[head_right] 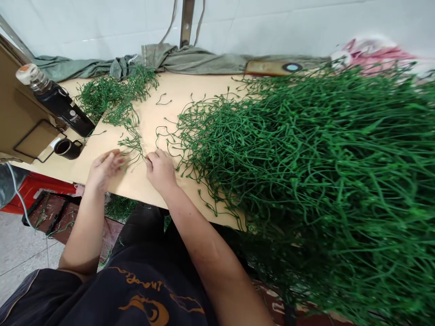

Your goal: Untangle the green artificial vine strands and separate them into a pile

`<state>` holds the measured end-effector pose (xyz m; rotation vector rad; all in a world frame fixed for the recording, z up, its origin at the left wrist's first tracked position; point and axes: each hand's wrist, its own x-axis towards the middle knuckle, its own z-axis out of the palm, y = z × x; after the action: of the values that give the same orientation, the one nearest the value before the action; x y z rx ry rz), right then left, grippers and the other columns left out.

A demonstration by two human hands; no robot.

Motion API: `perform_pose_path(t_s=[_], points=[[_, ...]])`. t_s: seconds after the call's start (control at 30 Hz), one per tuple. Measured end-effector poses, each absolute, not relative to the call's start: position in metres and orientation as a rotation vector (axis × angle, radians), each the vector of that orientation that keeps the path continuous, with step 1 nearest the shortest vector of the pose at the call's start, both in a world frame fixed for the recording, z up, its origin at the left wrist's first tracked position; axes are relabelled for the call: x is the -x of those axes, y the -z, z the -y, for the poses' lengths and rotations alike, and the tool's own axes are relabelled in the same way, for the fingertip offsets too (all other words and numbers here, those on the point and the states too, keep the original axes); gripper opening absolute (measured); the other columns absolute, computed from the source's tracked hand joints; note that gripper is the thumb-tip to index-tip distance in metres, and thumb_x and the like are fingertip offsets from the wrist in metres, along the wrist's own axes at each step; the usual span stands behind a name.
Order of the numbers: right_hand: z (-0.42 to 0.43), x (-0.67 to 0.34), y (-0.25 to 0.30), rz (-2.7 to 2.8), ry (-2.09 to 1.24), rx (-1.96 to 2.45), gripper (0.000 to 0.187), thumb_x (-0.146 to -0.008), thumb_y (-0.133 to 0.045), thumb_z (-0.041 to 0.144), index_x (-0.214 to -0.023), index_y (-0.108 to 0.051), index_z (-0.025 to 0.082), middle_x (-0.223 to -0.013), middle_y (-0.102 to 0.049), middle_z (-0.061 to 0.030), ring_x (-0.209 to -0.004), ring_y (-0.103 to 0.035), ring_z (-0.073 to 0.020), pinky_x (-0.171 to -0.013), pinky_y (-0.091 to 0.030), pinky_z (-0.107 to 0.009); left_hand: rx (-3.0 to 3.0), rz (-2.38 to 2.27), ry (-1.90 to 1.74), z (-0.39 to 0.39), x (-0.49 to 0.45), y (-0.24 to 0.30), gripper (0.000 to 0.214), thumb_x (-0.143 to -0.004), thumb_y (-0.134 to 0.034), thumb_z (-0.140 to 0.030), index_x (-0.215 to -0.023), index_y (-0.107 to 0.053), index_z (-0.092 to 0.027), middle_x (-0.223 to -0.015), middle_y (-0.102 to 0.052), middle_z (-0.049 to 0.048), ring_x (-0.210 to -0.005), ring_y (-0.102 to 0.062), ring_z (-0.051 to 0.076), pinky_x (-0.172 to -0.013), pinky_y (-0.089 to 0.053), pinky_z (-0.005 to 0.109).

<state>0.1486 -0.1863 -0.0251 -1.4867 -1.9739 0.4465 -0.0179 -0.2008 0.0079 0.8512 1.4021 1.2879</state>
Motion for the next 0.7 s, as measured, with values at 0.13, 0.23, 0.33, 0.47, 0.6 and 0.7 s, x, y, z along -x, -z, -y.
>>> perform_pose_path(t_s=[0.13, 0.23, 0.33, 0.47, 0.6, 0.7], points=[[0.197, -0.146, 0.019, 1.977, -0.269, 1.412, 0.024, -0.087, -0.042, 0.025, -0.085, -0.064, 0.016, -0.092, -0.057, -0.0098, -0.092, -0.045, -0.0218, -0.085, -0.037, -0.035, -0.678, -1.164, -1.096, 0.199, -0.008, -0.012, 0.029, -0.076, -0.062, -0.039, -0.088, -0.058, -0.013, -0.09, -0.068, 0.0089, -0.079, -0.067, 0.015, -0.079, -0.051, 0.03], [0.204, -0.145, 0.017, 2.009, -0.215, 1.36, 0.024, -0.086, -0.043, 0.025, -0.084, -0.063, 0.014, -0.096, -0.055, -0.0115, -0.095, -0.042, -0.0222, -0.087, -0.036, -0.037, -0.67, -1.107, -1.054, 0.189, -0.024, -0.013, 0.028, -0.078, -0.061, -0.04, -0.087, -0.06, -0.013, -0.079, -0.069, 0.0053, -0.068, -0.065, 0.01, -0.068, -0.05, 0.022], [0.208, -0.147, 0.018, 1.996, -0.219, 1.35, 0.026, -0.087, -0.043, 0.027, -0.083, -0.063, 0.012, -0.096, -0.054, -0.013, -0.094, -0.042, -0.0222, -0.088, -0.037, -0.036, -0.631, -1.077, -1.045, 0.176, -0.032, -0.01, 0.02, -0.08, -0.059, -0.032, -0.085, -0.061, -0.013, -0.072, -0.068, 0.0031, -0.061, -0.063, 0.008, -0.056, -0.046, 0.017], [0.21, -0.155, 0.019, 1.904, -0.213, 1.345, 0.027, -0.088, -0.04, 0.027, -0.083, -0.063, 0.013, -0.095, -0.055, -0.0119, -0.094, -0.043, -0.0217, -0.088, -0.039, -0.037, -0.544, -1.033, -1.041, 0.166, -0.035, -0.006, 0.014, -0.085, -0.051, -0.023, -0.077, -0.058, -0.013, -0.068, -0.068, 0.0029, -0.061, -0.064, 0.01, -0.055, -0.045, 0.019], [0.212, -0.158, 0.015, 1.835, -0.257, 1.351, 0.028, -0.089, -0.037, 0.026, -0.08, -0.062, 0.015, -0.099, -0.055, -0.0121, -0.097, -0.044, -0.0215, -0.09, -0.039, -0.039, -0.508, -1.0, -1.044, 0.162, -0.039, -0.005, 0.015, -0.087, -0.049, -0.021, -0.077, -0.058, -0.013, -0.067, -0.066, 0.0018, -0.061, -0.064, 0.01, -0.058, -0.046, 0.02], [0.209, -0.157, 0.011, 1.81, -0.25, 1.32, 0.028, -0.088, -0.036, 0.024, -0.085, -0.062, 0.014, -0.103, -0.056, -0.0131, -0.102, -0.045, -0.0217, -0.093, -0.039, -0.04, -0.471, -0.98, -1.069, 0.159, -0.044, -0.005, 0.016, -0.088, -0.046, -0.019, -0.08, -0.058, -0.013, -0.063, -0.064, 0.0011, -0.057, -0.061, 0.009, -0.054, -0.045, 0.02]])
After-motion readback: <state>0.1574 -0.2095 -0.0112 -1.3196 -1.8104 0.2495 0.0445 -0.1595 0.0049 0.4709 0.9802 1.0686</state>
